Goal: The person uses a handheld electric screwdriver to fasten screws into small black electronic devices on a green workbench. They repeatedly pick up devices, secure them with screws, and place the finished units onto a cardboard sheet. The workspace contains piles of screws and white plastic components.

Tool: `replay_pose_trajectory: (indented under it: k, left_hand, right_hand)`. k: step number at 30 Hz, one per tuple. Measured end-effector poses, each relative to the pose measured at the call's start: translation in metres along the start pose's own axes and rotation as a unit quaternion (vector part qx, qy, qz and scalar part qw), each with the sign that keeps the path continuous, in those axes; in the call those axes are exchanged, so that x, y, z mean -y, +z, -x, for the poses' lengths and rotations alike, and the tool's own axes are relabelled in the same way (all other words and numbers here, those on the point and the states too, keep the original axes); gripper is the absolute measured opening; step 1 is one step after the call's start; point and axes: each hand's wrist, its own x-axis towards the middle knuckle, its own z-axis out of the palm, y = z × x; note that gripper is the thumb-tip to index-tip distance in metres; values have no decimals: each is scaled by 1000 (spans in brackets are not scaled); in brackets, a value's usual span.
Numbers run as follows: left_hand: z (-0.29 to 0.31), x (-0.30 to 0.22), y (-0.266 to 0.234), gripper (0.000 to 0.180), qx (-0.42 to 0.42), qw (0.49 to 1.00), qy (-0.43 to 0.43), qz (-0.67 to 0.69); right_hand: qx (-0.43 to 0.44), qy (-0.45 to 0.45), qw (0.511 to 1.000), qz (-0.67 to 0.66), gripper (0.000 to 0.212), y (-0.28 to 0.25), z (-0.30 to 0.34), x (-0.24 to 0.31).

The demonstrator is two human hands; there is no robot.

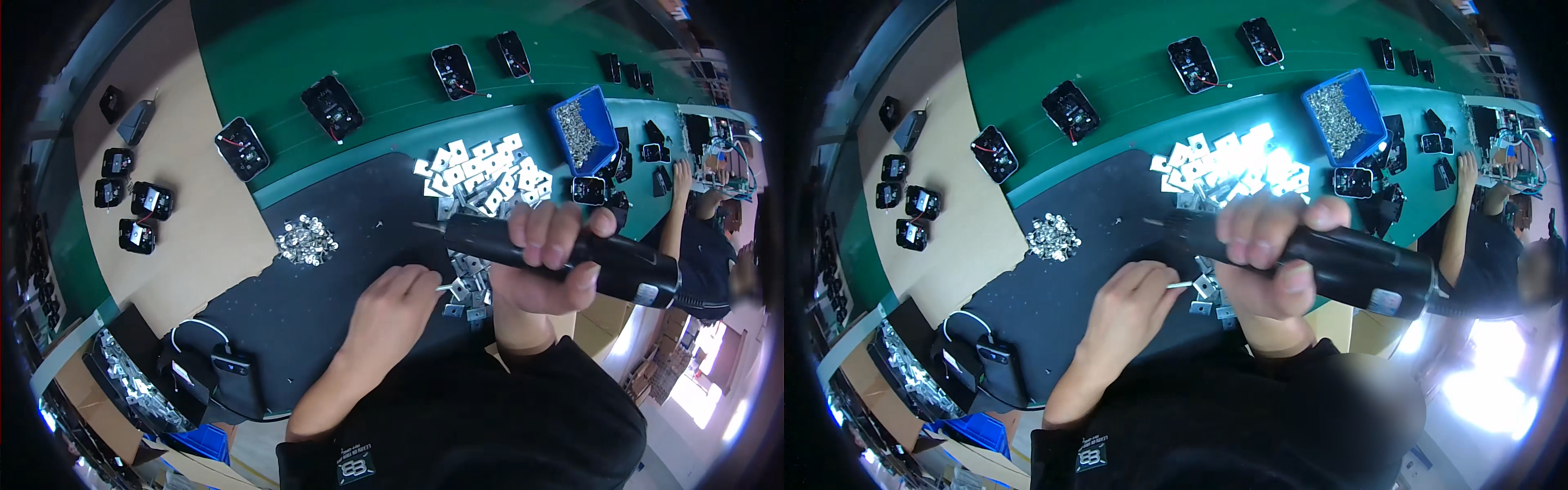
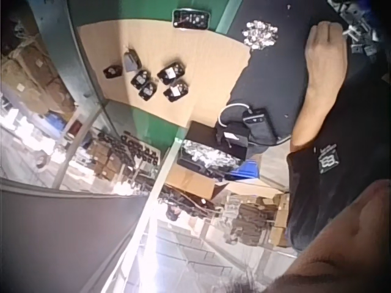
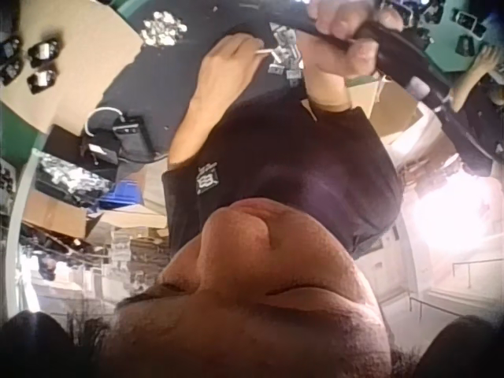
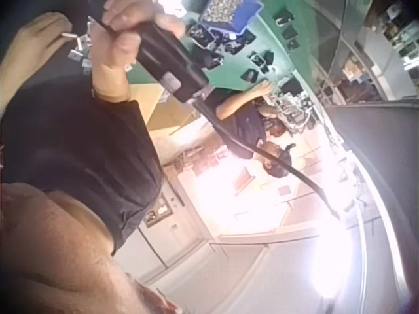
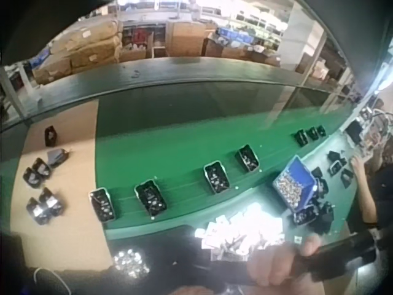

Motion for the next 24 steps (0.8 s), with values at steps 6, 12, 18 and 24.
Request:
replay_pose_trajectory:
  k: [6,12,18,24]
  left_hand:
    - [1,31,-84,9,-159,968,-180,-64]
    - [-26,57,-149,12,-261,930,-183,-181]
    - [-56,87,-168,14,-249,927,-161,-231]
    - [-71,101,-154,12,-237,937,-161,-199]
  right_hand:
    - [-19,24,997,70,44,12,4,-42]
    - [5,63,997,31,44,16,11,-43]
    - [50,107,993,-9,43,18,9,-24]
    - [38,113,992,-28,40,14,5,-16]
